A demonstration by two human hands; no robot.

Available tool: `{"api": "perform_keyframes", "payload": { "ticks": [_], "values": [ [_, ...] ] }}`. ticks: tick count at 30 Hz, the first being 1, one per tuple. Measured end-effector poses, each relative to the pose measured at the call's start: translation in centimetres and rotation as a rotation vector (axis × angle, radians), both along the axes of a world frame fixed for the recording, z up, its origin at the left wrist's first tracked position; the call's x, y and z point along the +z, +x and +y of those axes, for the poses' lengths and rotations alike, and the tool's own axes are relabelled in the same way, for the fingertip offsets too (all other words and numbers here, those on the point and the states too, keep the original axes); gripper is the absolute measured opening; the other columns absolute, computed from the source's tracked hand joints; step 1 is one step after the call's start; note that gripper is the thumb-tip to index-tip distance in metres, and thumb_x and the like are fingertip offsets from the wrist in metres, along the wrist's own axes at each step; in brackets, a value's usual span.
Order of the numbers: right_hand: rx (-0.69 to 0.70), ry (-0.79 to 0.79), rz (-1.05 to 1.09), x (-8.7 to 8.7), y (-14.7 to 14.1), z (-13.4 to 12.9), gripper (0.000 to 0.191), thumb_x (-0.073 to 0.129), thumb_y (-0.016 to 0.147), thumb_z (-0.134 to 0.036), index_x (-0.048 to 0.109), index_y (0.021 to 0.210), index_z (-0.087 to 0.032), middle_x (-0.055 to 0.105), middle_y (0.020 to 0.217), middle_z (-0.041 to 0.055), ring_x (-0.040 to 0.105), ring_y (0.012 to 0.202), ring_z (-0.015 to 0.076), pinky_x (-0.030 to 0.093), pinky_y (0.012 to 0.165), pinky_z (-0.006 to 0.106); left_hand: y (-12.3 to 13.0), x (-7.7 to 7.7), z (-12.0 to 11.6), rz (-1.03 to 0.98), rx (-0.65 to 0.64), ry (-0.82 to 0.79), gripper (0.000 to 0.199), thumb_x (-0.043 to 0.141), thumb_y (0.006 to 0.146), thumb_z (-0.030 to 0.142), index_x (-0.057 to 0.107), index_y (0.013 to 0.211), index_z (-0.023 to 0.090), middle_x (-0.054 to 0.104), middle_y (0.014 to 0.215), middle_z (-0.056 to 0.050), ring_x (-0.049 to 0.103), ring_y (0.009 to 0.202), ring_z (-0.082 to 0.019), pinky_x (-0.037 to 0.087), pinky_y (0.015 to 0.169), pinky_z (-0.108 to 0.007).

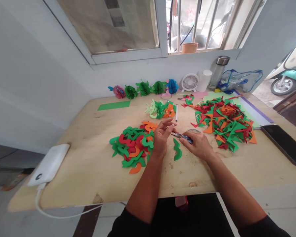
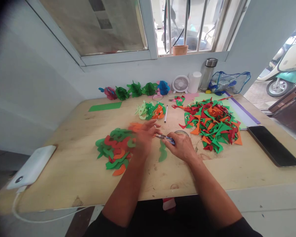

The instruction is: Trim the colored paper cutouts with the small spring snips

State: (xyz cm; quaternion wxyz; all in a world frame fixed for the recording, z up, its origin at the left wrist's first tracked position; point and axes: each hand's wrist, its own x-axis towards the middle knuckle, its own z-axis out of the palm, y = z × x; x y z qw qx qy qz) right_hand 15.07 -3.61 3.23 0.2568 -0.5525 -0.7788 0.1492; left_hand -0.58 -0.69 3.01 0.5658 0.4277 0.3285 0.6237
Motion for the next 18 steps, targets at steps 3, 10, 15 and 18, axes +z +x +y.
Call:
{"api": "perform_keyframes", "payload": {
  "ticks": [3,10,15,18],
  "values": [
    [-0.013,0.007,-0.021,-0.2,0.0,0.0,0.035,0.046,0.086,-0.048,0.065,0.086,-0.019,0.064,0.07,0.0048,0.056,0.065,0.0153,0.033,0.059,0.024,-0.1,-0.4,0.1,0.072,0.031,0.045,0.029,0.066,0.075,0.028,0.063,0.102,0.02,0.064,0.088,-0.003,0.062,0.062,-0.011,0.05,0.064,-0.026],
    [-0.042,0.039,-0.135,-0.2,-0.1,0.0,0.036,0.044,0.087,-0.049,0.064,0.083,-0.019,0.063,0.069,0.0053,0.056,0.066,0.0162,0.031,0.059,0.025,-0.3,-0.3,-0.3,0.296,0.066,0.128,0.035,0.067,0.073,0.021,0.064,0.108,0.025,0.063,0.093,-0.003,0.061,0.071,-0.012,0.05,0.07,-0.027],
    [-0.055,0.041,-0.174,-0.3,-0.1,0.0,0.037,0.042,0.088,-0.05,0.064,0.086,-0.02,0.063,0.071,0.0056,0.056,0.067,0.0165,0.028,0.057,0.025,-0.4,0.3,-0.7,0.35,0.046,0.141,0.041,0.067,0.069,0.014,0.065,0.108,0.027,0.064,0.096,-0.003,0.057,0.074,-0.013,0.049,0.074,-0.028],
    [-0.069,0.036,-0.189,-0.3,-0.1,0.0,0.038,0.041,0.088,-0.051,0.063,0.086,-0.02,0.064,0.07,0.0055,0.056,0.066,0.0164,0.026,0.057,0.026,-0.7,0.5,-0.6,0.388,0.021,0.168,0.046,0.067,0.068,0.009,0.065,0.109,0.027,0.064,0.098,-0.003,0.057,0.074,-0.013,0.046,0.083,-0.031]
  ]
}}
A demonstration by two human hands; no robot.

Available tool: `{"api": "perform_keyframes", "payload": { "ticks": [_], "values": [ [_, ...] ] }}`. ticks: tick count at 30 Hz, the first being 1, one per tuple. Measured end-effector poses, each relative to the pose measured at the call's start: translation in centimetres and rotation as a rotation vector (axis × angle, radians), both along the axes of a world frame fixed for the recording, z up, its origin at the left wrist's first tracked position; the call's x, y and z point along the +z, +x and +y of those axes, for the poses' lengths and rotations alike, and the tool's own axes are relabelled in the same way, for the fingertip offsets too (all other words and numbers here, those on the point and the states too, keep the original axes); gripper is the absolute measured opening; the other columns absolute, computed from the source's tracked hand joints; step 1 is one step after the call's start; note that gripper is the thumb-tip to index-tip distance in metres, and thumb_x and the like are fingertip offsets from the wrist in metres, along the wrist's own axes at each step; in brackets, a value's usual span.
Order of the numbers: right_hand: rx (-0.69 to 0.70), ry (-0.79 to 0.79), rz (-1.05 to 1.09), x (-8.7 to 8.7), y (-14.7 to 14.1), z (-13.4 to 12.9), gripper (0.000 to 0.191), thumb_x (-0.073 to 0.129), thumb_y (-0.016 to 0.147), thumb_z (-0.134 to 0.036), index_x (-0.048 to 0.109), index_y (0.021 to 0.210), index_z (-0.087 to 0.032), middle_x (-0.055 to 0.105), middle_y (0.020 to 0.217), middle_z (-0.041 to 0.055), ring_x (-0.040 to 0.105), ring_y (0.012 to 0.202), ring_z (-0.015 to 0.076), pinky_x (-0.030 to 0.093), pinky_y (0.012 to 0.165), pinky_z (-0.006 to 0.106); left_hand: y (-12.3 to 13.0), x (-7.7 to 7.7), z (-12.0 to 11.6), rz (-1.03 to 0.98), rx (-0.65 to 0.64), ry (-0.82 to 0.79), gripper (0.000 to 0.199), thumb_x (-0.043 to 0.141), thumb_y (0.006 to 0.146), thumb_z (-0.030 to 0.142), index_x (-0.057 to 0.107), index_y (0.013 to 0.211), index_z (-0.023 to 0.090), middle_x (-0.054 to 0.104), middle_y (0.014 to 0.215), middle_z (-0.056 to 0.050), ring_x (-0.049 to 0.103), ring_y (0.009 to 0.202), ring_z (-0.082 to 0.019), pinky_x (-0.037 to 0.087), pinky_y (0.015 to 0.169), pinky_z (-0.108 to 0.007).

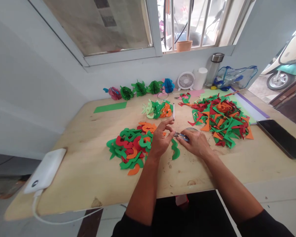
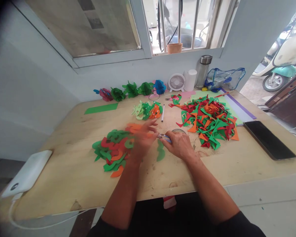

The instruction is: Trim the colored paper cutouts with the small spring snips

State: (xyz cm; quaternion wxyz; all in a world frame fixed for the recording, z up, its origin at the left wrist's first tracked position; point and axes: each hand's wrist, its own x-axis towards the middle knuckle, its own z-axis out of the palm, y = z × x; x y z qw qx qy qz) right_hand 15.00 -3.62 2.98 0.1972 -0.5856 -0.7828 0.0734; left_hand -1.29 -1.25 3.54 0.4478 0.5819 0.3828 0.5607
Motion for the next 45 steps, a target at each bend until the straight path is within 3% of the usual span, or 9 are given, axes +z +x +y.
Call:
{"api": "perform_keyframes", "payload": {
  "ticks": [5,11,18,28,32,35,40,45],
  "values": [
    [-0.004,-0.007,-0.02,0.1,-0.1,0.0,0.041,0.038,0.089,-0.052,0.063,0.083,-0.02,0.065,0.071,0.0061,0.056,0.067,0.0167,0.024,0.056,0.027,-0.2,0.3,0.0,0.044,-0.039,0.014,0.048,0.064,0.068,0.005,0.066,0.11,0.028,0.064,0.097,-0.004,0.058,0.08,-0.016,0.043,0.089,-0.035],
    [-0.039,0.007,-0.037,-0.1,0.0,0.0,0.041,0.039,0.088,-0.052,0.063,0.083,-0.02,0.066,0.072,0.0062,0.057,0.065,0.0166,0.025,0.056,0.027,-0.1,0.0,0.1,-0.046,0.006,-0.041,0.041,0.067,0.066,0.006,0.068,0.102,0.024,0.064,0.102,-0.005,0.057,0.075,-0.012,0.045,0.083,-0.03],
    [-0.248,0.046,-0.102,-0.4,0.3,0.3,0.037,0.044,0.086,-0.052,0.065,0.091,-0.022,0.07,0.077,0.0067,0.06,0.066,0.0191,0.024,0.053,0.028,0.0,-1.2,1.0,-0.249,0.024,-0.17,0.039,0.071,0.066,0.014,0.067,0.103,0.023,0.065,0.105,-0.005,0.057,0.069,-0.009,0.047,0.068,-0.024],
    [-0.379,0.022,-0.131,-0.8,1.1,0.6,0.036,0.048,0.083,-0.052,0.067,0.084,-0.021,0.067,0.086,0.0106,0.059,0.08,0.0234,0.034,0.06,0.03,0.7,-2.2,1.1,-0.401,-0.01,-0.25,0.036,0.07,0.068,0.016,0.066,0.103,0.021,0.065,0.1,-0.004,0.06,0.072,-0.009,0.049,0.078,-0.028],
    [-0.349,0.106,-0.008,-1.2,1.5,0.9,0.029,0.052,0.082,-0.047,0.066,0.081,-0.021,0.066,0.085,0.0101,0.057,0.085,0.0231,0.037,0.066,0.03,0.6,-2.1,1.1,-0.501,-0.043,-0.295,0.033,0.07,0.068,0.018,0.066,0.101,0.02,0.065,0.097,-0.003,0.061,0.074,-0.009,0.049,0.08,-0.029],
    [-0.269,0.125,0.207,-1.2,1.4,1.1,0.024,0.051,0.083,-0.039,0.064,0.077,-0.02,0.065,0.079,0.0066,0.057,0.078,0.0195,0.039,0.066,0.029,0.7,-2.3,1.2,-0.511,-0.052,-0.316,0.032,0.069,0.069,0.018,0.066,0.1,0.019,0.064,0.097,-0.004,0.062,0.075,-0.01,0.049,0.081,-0.029],
    [-0.094,0.017,0.563,-1.3,0.8,1.3,0.021,0.051,0.082,-0.035,0.063,0.077,-0.018,0.061,0.068,0.0018,0.051,0.061,0.0137,0.038,0.057,0.026,1.1,-2.7,1.1,-0.524,-0.116,-0.314,0.029,0.068,0.07,0.019,0.066,0.099,0.02,0.065,0.097,-0.004,0.062,0.075,-0.011,0.049,0.083,-0.031],
    [-0.083,-0.094,0.729,-1.0,0.3,1.2,0.022,0.055,0.079,-0.037,0.063,0.078,-0.017,0.059,0.066,0.0005,0.048,0.056,0.0116,0.037,0.054,0.025,1.4,-2.1,0.9,-0.53,-0.155,-0.334,0.025,0.068,0.07,0.019,0.067,0.094,0.02,0.063,0.096,-0.004,0.062,0.071,-0.011,0.049,0.081,-0.031]
  ]
}}
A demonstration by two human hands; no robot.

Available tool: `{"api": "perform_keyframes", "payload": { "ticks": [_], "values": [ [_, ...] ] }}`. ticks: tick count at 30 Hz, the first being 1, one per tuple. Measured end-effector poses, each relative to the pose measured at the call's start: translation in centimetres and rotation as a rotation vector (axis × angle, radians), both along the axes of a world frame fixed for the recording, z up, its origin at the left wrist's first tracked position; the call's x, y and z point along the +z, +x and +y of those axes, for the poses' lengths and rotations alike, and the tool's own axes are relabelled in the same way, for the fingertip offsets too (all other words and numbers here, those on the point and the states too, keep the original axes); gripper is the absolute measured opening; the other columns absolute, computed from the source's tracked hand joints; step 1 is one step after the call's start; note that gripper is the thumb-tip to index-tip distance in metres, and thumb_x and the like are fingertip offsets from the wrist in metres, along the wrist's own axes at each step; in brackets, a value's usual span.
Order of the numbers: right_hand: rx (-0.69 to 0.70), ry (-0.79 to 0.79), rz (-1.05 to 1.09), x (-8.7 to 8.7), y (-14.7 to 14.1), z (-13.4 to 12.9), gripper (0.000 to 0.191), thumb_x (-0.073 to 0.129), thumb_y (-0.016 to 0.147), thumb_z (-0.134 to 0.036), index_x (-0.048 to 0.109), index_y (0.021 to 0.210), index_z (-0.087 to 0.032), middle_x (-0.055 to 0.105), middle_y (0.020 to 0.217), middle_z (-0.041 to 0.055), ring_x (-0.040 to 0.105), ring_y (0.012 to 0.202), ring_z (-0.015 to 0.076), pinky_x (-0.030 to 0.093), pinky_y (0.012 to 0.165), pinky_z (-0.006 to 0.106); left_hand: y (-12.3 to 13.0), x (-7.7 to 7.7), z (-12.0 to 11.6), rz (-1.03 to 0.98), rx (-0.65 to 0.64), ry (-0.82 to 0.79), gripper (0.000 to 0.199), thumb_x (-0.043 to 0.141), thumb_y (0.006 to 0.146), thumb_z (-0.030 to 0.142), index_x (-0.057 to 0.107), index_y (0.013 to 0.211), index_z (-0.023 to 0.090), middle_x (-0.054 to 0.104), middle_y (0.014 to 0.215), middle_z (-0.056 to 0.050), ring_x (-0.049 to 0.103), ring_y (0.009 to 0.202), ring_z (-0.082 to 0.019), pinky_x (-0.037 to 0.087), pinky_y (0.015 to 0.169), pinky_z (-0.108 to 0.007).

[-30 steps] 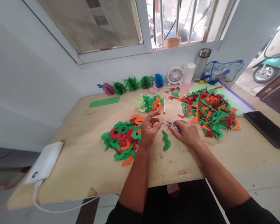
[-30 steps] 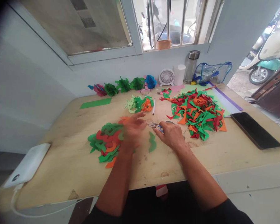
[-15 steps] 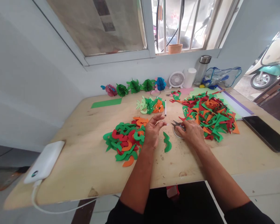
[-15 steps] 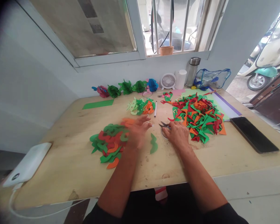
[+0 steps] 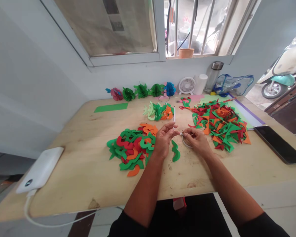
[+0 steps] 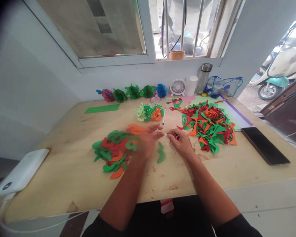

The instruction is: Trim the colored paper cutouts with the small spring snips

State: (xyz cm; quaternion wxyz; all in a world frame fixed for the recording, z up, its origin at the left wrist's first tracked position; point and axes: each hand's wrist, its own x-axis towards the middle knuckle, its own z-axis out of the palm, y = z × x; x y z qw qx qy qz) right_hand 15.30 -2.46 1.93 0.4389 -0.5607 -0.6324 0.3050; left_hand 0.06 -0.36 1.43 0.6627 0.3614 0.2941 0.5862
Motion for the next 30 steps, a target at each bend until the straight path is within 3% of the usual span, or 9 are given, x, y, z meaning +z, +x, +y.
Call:
{"api": "perform_keyframes", "payload": {
  "ticks": [6,12,18,24,30],
  "values": [
    [0.028,-0.052,0.074,0.7,-0.4,-0.3,0.023,0.058,0.076,-0.039,0.057,0.068,-0.017,0.049,0.058,-0.0024,0.04,0.052,0.0095,0.03,0.048,0.023,0.2,0.6,-0.3,0.019,-0.018,-0.012,0.023,0.067,0.069,0.019,0.067,0.092,0.02,0.063,0.093,-0.002,0.062,0.07,-0.01,0.049,0.08,-0.03],
    [0.038,-0.069,0.092,0.2,-0.2,-0.1,0.027,0.059,0.075,-0.042,0.052,0.064,-0.018,0.044,0.053,-0.0042,0.035,0.049,0.0083,0.027,0.046,0.023,0.4,0.3,-0.2,0.073,-0.002,-0.022,0.026,0.065,0.069,0.022,0.066,0.095,0.018,0.064,0.095,-0.005,0.063,0.07,-0.012,0.05,0.081,-0.034],
    [0.092,-0.118,0.098,0.3,-0.2,-0.2,0.025,0.057,0.076,-0.041,0.053,0.067,-0.018,0.042,0.053,-0.0048,0.033,0.047,0.0082,0.026,0.044,0.023,0.3,0.3,0.0,0.198,0.143,-0.011,0.025,0.064,0.069,0.022,0.065,0.093,0.017,0.066,0.095,-0.006,0.066,0.077,-0.014,0.048,0.078,-0.031],
    [0.108,-0.04,-0.133,0.2,-0.6,-0.3,0.017,0.053,0.076,-0.032,0.054,0.066,-0.019,0.051,0.057,-0.002,0.042,0.052,0.0106,0.033,0.05,0.023,0.0,0.0,0.6,0.147,0.304,-0.117,0.024,0.064,0.066,0.023,0.063,0.09,0.017,0.065,0.083,-0.003,0.063,0.067,-0.011,0.046,0.067,-0.025],
    [0.113,0.129,-0.453,-0.6,-1.3,-0.4,0.011,0.054,0.078,-0.03,0.06,0.079,-0.02,0.064,0.071,0.0027,0.056,0.068,0.0165,0.039,0.065,0.027,-0.1,0.0,0.9,0.141,0.428,-0.127,0.023,0.061,0.066,0.022,0.061,0.088,0.016,0.063,0.077,-0.002,0.06,0.06,-0.009,0.046,0.061,-0.023]
  ]
}}
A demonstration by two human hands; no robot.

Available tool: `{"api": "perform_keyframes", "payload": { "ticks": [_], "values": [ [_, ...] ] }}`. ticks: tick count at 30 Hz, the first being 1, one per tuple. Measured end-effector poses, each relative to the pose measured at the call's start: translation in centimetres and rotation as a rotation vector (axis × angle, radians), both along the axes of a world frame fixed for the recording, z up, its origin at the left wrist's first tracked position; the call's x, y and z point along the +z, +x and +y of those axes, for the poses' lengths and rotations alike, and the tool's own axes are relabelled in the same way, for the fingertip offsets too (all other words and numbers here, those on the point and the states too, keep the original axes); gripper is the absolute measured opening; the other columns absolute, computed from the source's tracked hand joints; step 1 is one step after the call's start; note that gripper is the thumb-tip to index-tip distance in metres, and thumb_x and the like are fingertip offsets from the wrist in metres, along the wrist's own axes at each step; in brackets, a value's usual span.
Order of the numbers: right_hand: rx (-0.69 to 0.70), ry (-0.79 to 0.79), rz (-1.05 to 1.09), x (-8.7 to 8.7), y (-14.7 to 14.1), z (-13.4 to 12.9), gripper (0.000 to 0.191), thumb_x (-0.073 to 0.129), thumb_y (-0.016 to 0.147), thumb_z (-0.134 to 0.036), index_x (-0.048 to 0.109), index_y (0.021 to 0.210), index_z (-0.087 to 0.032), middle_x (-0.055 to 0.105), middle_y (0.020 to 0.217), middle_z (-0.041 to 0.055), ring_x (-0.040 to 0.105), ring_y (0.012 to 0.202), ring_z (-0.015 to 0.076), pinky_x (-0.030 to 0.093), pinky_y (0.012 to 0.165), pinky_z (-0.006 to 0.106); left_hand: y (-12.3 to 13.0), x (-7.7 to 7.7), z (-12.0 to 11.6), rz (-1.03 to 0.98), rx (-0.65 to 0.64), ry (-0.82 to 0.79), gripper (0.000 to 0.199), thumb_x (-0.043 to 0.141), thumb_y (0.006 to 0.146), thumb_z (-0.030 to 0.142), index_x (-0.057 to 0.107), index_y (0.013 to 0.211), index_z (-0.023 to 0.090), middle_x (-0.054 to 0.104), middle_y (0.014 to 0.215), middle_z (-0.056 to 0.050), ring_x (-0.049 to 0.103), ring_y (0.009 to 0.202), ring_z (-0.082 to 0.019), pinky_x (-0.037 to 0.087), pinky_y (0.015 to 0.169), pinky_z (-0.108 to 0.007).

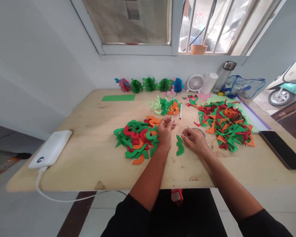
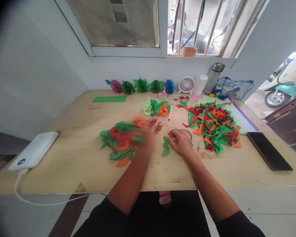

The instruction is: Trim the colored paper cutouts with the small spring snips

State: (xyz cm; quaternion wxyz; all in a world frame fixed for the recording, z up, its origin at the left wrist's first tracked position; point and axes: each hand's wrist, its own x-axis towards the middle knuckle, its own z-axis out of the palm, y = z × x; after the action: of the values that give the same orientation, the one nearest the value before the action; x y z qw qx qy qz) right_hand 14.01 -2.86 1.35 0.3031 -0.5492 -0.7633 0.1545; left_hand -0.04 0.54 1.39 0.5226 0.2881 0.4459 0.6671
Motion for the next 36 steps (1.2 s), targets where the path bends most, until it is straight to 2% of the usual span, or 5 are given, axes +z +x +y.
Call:
{"api": "perform_keyframes", "payload": {
  "ticks": [9,13,18,25,36],
  "values": [
    [-0.025,-0.033,-0.148,-0.6,-1.6,-0.7,0.023,0.06,0.074,-0.023,0.059,0.097,-0.023,0.068,0.07,0.0006,0.059,0.076,0.0205,0.035,0.072,0.032,-0.2,0.5,-0.1,-0.007,0.054,0.029,0.021,0.06,0.066,0.02,0.06,0.087,0.015,0.062,0.076,-0.001,0.058,0.058,-0.008,0.046,0.06,-0.023],
    [-0.053,-0.103,0.029,-0.9,-1.6,-0.4,0.023,0.058,0.073,-0.02,0.059,0.095,-0.024,0.066,0.067,-0.0018,0.059,0.066,0.0171,0.038,0.067,0.03,-0.2,0.4,0.0,-0.007,0.037,0.03,0.023,0.062,0.068,0.024,0.06,0.089,0.016,0.063,0.074,-0.001,0.059,0.06,-0.009,0.046,0.061,-0.023],
    [-0.132,-0.159,0.37,0.2,-0.8,0.4,0.026,0.058,0.075,-0.032,0.056,0.098,-0.021,0.062,0.061,-0.0024,0.056,0.055,0.0138,0.04,0.056,0.026,-0.2,0.2,0.0,-0.021,-0.005,0.033,0.024,0.063,0.07,0.03,0.061,0.089,0.016,0.065,0.075,-0.002,0.061,0.062,-0.011,0.047,0.063,-0.025],
    [-0.162,-0.145,0.697,1.3,-1.1,1.6,0.044,0.063,0.071,-0.047,0.053,0.103,-0.019,0.06,0.063,-0.0016,0.051,0.052,0.0124,0.039,0.049,0.025,0.2,0.2,-0.4,-0.023,-0.186,0.019,0.038,0.061,0.073,0.05,0.068,0.082,0.014,0.07,0.078,-0.007,0.064,0.07,-0.015,0.047,0.068,-0.027],
    [-0.128,-0.095,0.758,-0.5,-1.9,2.5,0.04,0.062,0.073,-0.039,0.052,0.106,-0.019,0.062,0.069,0.0008,0.055,0.06,0.0146,0.042,0.053,0.026,0.6,0.3,-0.9,-0.066,-0.27,-0.01,0.042,0.064,0.072,0.051,0.071,0.09,0.014,0.07,0.085,-0.007,0.061,0.074,-0.015,0.043,0.064,-0.024]
  ]
}}
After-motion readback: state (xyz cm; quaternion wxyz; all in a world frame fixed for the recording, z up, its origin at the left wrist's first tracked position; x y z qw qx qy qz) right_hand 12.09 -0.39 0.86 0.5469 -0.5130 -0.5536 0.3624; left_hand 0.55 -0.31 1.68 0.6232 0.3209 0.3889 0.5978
